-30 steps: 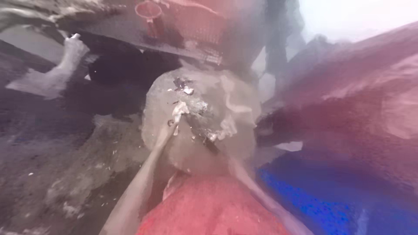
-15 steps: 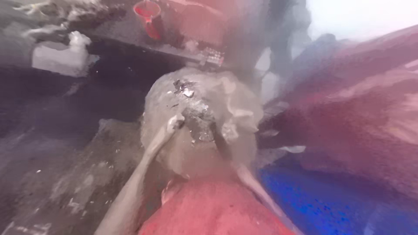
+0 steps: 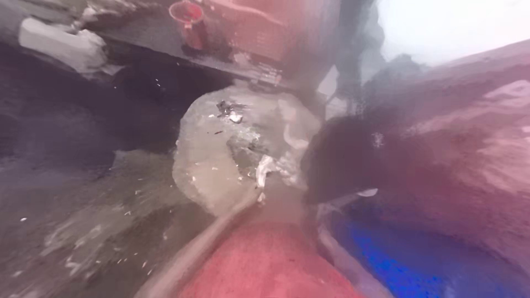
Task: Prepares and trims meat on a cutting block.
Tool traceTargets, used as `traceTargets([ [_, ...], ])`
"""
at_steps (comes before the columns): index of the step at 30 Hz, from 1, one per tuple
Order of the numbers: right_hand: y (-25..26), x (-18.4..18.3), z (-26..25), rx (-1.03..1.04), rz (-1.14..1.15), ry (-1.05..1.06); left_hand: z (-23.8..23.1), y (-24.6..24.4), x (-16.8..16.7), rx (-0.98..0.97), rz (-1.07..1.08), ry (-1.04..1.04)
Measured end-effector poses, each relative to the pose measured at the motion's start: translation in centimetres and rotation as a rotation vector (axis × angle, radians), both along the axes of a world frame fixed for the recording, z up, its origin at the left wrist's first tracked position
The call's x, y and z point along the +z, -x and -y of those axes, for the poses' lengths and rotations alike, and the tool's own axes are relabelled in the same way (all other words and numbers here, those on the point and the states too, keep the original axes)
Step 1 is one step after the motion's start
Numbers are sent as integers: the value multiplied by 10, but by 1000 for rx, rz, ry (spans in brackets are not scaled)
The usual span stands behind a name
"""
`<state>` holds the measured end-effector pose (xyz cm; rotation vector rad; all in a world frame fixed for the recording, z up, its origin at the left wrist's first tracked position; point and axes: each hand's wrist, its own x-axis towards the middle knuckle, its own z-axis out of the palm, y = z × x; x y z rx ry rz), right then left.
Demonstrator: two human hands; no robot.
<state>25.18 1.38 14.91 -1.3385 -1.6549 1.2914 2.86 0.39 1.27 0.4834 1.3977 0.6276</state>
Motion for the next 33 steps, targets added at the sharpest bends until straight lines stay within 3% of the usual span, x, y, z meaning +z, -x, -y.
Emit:
traceTargets([
  [1,5,-23,1,77,104,-3,-1,2,-2,7,10,-12],
  [5,7,-83,-11,265,440,426,6,13,12,26,17,-40],
  [8,7,-66,-13,265,382,376,13,28,65,-186,-252,-19],
  [11,9,-45,-11,192,276,284,39,53,41,-455,-496,-114],
  [13,7,-56,-7,148,268,246,57,62,26,-512,-547,-141],
  [17,-8,-98,-11,169,403,379,73,54,26,-543,-453,-57],
  [23,19,-36,-4,237,136,230,78,37,32,-533,-409,-90],
  [25,24,-32,0,270,104,157,77,35,31,-516,-400,-122],
  [27,20,-57,5,296,207,149,77,36,28,-483,-386,-128],
  [30,13,-84,-3,353,420,367,84,40,30,-427,-329,-64],
  [33,24,-62,-2,339,433,389,92,53,33,-401,-333,-18],
])
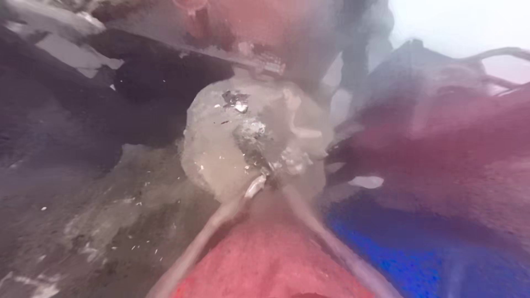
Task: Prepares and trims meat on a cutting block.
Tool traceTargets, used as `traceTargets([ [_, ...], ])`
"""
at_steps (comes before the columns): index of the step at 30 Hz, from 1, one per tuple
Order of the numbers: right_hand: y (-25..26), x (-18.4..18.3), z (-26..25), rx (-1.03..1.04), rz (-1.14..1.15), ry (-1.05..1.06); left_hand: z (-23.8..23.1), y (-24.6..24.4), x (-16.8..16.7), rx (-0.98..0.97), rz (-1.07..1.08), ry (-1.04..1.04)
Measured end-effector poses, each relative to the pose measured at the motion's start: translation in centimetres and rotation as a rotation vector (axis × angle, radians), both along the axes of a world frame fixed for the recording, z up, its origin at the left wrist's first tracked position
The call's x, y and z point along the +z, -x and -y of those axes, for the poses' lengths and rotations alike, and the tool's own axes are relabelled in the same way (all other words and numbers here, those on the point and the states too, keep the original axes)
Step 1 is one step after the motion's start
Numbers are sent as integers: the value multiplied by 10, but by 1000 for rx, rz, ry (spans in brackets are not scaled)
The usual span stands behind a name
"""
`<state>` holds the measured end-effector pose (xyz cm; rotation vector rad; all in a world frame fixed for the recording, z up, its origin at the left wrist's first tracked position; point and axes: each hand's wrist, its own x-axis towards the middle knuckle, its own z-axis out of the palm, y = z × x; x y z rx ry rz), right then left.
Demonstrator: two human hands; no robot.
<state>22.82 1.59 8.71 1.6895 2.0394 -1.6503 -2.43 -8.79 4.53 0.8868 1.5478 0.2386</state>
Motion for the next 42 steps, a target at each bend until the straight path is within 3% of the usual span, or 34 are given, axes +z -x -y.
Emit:
traceTargets([
  [5,-2,8,8,47,-224,-53,11,14,-7,82,1,29],
  [11,-27,-24,5,216,13,109,5,37,12,-8,-70,-44],
  [14,-29,-2,8,210,34,107,0,48,46,-11,-98,-4],
  [18,-15,32,4,184,-133,3,8,65,20,39,-119,-33],
  [21,0,15,3,71,-246,-58,7,63,22,90,-64,-25],
  [25,0,-49,-3,-26,-164,52,14,60,10,120,-17,-15],
  [31,-14,-26,0,187,28,6,23,73,23,101,-23,-8],
  [35,-40,-32,-9,333,-9,263,10,72,53,39,-74,0],
  [38,-48,-30,-13,150,-23,302,-2,72,44,-13,-20,-88],
  [40,-38,-17,-16,-4,-2,192,-25,56,49,-16,16,-98],
  [42,-24,2,-26,-97,50,73,-48,32,32,24,14,-139],
])
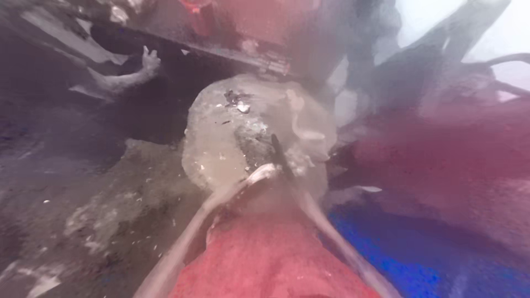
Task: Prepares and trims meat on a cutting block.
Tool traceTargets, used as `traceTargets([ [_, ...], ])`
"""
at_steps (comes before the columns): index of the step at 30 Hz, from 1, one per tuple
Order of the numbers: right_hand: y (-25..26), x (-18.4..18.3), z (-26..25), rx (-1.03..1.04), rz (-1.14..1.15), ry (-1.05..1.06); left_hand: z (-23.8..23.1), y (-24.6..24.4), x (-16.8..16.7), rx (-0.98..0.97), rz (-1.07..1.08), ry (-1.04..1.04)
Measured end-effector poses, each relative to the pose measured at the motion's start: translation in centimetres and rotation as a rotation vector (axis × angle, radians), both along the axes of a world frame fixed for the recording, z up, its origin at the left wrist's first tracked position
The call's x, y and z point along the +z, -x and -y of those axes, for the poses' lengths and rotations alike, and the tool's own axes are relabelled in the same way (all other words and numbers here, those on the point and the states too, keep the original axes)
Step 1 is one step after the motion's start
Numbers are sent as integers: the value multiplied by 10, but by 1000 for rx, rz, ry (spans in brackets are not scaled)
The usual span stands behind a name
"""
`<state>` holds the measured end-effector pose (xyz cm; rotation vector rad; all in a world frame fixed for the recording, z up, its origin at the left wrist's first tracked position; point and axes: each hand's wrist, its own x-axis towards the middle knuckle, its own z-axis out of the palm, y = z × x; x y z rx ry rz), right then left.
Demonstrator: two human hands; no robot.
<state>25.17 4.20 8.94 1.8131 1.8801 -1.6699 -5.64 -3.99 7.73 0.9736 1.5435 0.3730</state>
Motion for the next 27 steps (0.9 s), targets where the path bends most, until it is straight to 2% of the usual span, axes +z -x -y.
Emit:
traceTargets([
  [3,14,43,-12,-110,-199,-185,-22,-24,-48,-2,-100,-27],
  [5,17,77,-4,-148,-434,-321,-24,-30,-57,-29,-138,-20],
  [7,19,86,10,-175,-550,-450,-20,-31,-62,-24,-129,-23],
  [8,19,81,17,-172,-495,-484,-19,-30,-65,-24,-136,-27],
  [10,19,55,23,-36,-224,-490,-23,-28,-62,-40,-144,-37],
  [13,7,-24,11,210,23,-108,-23,-27,-60,-87,-199,-26],
  [15,5,-35,11,238,47,-48,-18,-25,-62,-102,-276,-38],
  [17,6,-19,19,161,11,-43,-6,-23,-68,-78,-237,-78],
  [19,10,18,18,98,-123,-121,-5,-25,-59,-46,-183,-91],
  [22,25,81,13,54,-487,-369,-17,-35,-23,-57,-174,131],
  [24,37,109,15,20,-687,-493,-9,-31,-58,-9,-220,-45],
  [25,40,118,21,-12,-661,-509,-7,-28,-68,-5,-193,-81],
  [27,44,116,32,-50,-425,-524,-8,-22,-69,-22,-153,-79],
])
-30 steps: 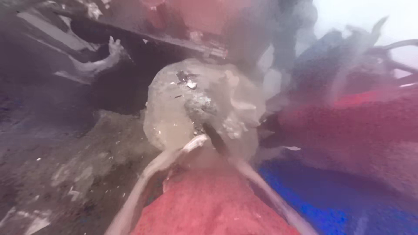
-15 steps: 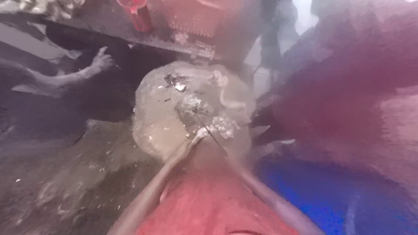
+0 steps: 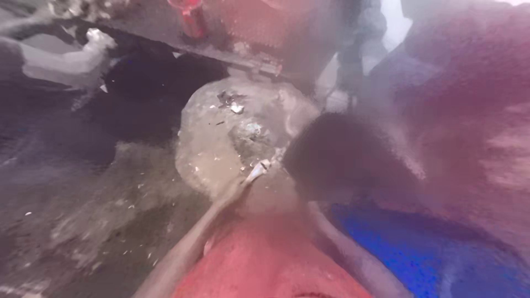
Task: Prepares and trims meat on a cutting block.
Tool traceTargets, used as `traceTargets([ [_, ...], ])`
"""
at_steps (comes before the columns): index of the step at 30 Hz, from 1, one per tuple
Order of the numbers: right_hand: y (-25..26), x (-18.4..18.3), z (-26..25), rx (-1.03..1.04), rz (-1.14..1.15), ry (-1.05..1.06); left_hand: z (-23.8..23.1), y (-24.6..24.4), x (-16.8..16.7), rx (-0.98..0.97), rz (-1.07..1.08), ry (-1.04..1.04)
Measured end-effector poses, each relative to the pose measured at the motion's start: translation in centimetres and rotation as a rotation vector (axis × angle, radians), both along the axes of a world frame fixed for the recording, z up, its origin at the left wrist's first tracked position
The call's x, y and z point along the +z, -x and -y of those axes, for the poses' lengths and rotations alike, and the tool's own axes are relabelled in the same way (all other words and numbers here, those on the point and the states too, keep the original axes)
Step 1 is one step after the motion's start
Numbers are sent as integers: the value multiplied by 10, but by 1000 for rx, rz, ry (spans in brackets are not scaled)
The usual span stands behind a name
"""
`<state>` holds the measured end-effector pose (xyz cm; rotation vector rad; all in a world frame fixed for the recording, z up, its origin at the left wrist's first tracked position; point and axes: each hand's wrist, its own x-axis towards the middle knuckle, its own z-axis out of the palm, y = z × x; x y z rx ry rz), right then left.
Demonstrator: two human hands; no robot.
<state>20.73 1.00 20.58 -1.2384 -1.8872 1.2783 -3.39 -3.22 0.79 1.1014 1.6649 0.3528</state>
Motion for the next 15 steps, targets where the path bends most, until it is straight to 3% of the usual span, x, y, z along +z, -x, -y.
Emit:
traceTargets([
  [2,0,-45,0,8,144,-56,2,3,0,-5,-10,-7],
  [5,-24,-129,-25,215,451,364,7,4,-4,4,-21,-48],
  [7,-33,-148,-30,258,561,456,8,3,-4,24,-40,-48],
  [10,-26,-107,-25,193,462,411,9,1,-3,14,-28,-38],
  [13,-6,-35,-10,118,1,226,5,0,-6,12,21,-30],
  [15,6,-9,2,68,-213,96,2,1,-7,3,9,-20],
])
